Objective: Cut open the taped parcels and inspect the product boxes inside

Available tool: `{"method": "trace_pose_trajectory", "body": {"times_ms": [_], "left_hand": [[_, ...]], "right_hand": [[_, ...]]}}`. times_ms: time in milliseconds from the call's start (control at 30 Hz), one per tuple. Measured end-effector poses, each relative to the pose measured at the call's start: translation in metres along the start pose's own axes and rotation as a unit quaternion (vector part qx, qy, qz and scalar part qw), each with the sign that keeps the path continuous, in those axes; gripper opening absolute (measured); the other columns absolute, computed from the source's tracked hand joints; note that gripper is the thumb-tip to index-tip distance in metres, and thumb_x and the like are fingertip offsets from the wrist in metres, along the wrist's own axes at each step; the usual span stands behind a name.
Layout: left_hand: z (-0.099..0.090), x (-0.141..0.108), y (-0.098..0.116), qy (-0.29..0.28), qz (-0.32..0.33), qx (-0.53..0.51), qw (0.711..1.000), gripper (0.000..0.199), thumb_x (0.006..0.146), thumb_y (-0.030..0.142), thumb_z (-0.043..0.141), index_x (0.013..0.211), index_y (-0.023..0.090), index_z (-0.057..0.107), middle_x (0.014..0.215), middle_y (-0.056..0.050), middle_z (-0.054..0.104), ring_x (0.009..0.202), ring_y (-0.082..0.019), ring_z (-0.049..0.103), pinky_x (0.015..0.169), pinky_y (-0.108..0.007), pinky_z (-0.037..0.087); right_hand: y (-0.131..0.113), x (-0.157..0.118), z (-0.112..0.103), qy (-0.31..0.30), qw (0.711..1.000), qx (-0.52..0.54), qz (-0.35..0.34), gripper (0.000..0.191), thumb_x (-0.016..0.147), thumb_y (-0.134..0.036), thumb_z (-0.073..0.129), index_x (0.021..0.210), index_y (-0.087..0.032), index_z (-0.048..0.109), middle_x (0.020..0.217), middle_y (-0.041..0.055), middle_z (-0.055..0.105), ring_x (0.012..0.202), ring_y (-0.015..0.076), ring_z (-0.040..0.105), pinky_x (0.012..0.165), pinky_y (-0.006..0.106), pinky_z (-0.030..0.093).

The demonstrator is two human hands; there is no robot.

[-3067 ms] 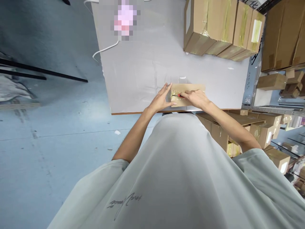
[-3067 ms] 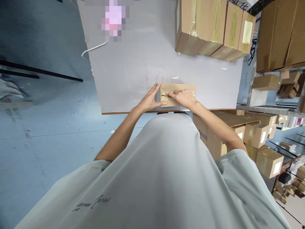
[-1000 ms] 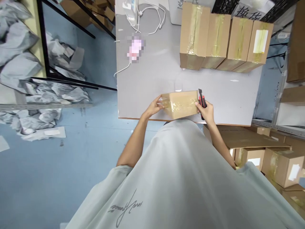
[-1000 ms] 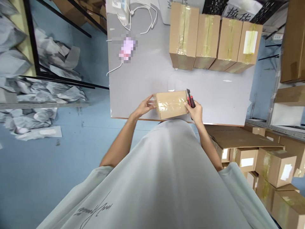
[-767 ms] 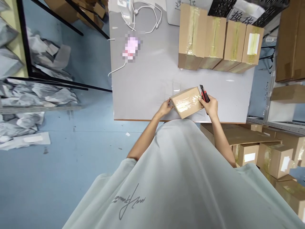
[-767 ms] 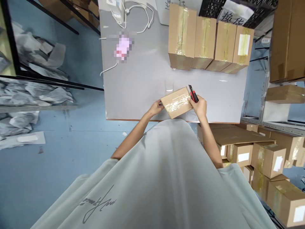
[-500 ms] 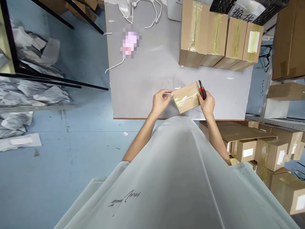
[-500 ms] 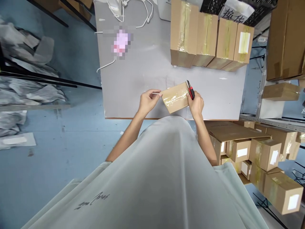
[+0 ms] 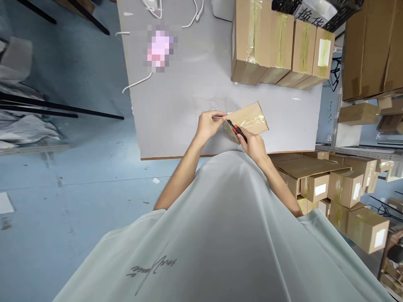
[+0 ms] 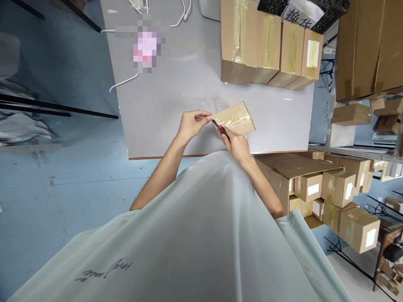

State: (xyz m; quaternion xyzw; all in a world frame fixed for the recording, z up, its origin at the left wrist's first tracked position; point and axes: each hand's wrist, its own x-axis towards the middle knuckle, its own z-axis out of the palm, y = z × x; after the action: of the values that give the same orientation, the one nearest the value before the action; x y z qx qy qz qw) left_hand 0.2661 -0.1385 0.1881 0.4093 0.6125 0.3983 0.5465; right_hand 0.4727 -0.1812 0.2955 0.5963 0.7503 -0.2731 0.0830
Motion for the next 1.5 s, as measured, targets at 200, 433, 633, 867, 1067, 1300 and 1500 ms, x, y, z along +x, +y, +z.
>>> {"method": "trace_pose_trajectory", "body": {"times_ms": [200,433,633,867,1067,1300,1500], "left_hand": [[0.005,0.000,0.002,0.019,0.008,0.033,0.999,0.015,0.091,0.023,0.080,0.103,0.021,0.090,0.115,-0.007,0.091,0.108,-0.025,0.086,0.105,-0.036,0.067],[0.013,0.001,-0.004,0.047,0.005,0.033,0.998,0.014,0.090,0.031,0.086,0.100,0.022,0.089,0.108,-0.007,0.090,0.099,-0.026,0.085,0.095,-0.037,0.068],[0.018,0.000,-0.008,0.080,-0.010,0.030,0.996,0.010,0.089,0.027,0.085,0.096,0.021,0.089,0.104,-0.007,0.090,0.099,-0.026,0.086,0.096,-0.037,0.067],[0.019,-0.010,-0.001,0.103,-0.010,0.065,0.993,0.013,0.094,0.027,0.081,0.102,0.022,0.090,0.109,-0.006,0.091,0.097,-0.027,0.086,0.093,-0.037,0.066],[0.024,-0.015,0.001,0.120,-0.025,0.082,0.989,0.014,0.094,0.029,0.080,0.103,0.023,0.090,0.105,-0.005,0.090,0.094,-0.027,0.086,0.091,-0.037,0.065],[0.027,-0.014,-0.002,0.139,-0.047,0.068,0.987,0.020,0.091,0.034,0.086,0.107,0.021,0.089,0.107,-0.008,0.090,0.101,-0.029,0.087,0.091,-0.036,0.065],[0.024,-0.007,-0.006,0.078,-0.030,0.038,0.996,0.026,0.091,0.036,0.086,0.111,0.019,0.088,0.113,-0.010,0.090,0.101,-0.028,0.086,0.091,-0.035,0.068]], "right_hand": [[-0.025,-0.011,-0.014,-0.043,0.992,-0.101,0.058,0.058,0.125,-0.036,0.034,0.179,-0.021,0.048,0.142,0.0177,0.083,0.121,0.0326,0.082,0.101,0.038,0.060],[-0.061,-0.014,-0.014,-0.074,0.976,-0.176,0.103,0.059,0.126,-0.031,0.029,0.181,-0.014,0.038,0.135,0.0250,0.083,0.117,0.0307,0.084,0.099,0.038,0.062],[-0.075,-0.009,-0.027,-0.086,0.973,-0.184,0.106,0.047,0.122,-0.020,0.037,0.163,-0.010,0.058,0.123,0.0270,0.085,0.121,0.0324,0.084,0.101,0.038,0.063],[-0.069,-0.009,-0.033,-0.095,0.975,-0.178,0.088,0.042,0.123,-0.020,0.040,0.158,-0.010,0.061,0.125,0.0271,0.085,0.122,0.0332,0.085,0.101,0.039,0.064],[-0.064,-0.027,-0.030,-0.119,0.971,-0.186,0.086,0.045,0.117,-0.008,0.038,0.155,-0.008,0.062,0.117,0.0264,0.086,0.114,0.0324,0.088,0.093,0.036,0.065],[-0.042,-0.031,-0.032,-0.143,0.977,-0.145,0.063,0.056,0.121,-0.019,0.039,0.177,-0.014,0.044,0.131,0.0246,0.084,0.118,0.0331,0.085,0.098,0.039,0.063],[-0.022,-0.027,-0.034,-0.122,0.990,-0.065,0.023,0.066,0.123,-0.027,0.035,0.189,-0.023,0.027,0.149,0.0177,0.080,0.125,0.0332,0.080,0.105,0.041,0.061]]}}
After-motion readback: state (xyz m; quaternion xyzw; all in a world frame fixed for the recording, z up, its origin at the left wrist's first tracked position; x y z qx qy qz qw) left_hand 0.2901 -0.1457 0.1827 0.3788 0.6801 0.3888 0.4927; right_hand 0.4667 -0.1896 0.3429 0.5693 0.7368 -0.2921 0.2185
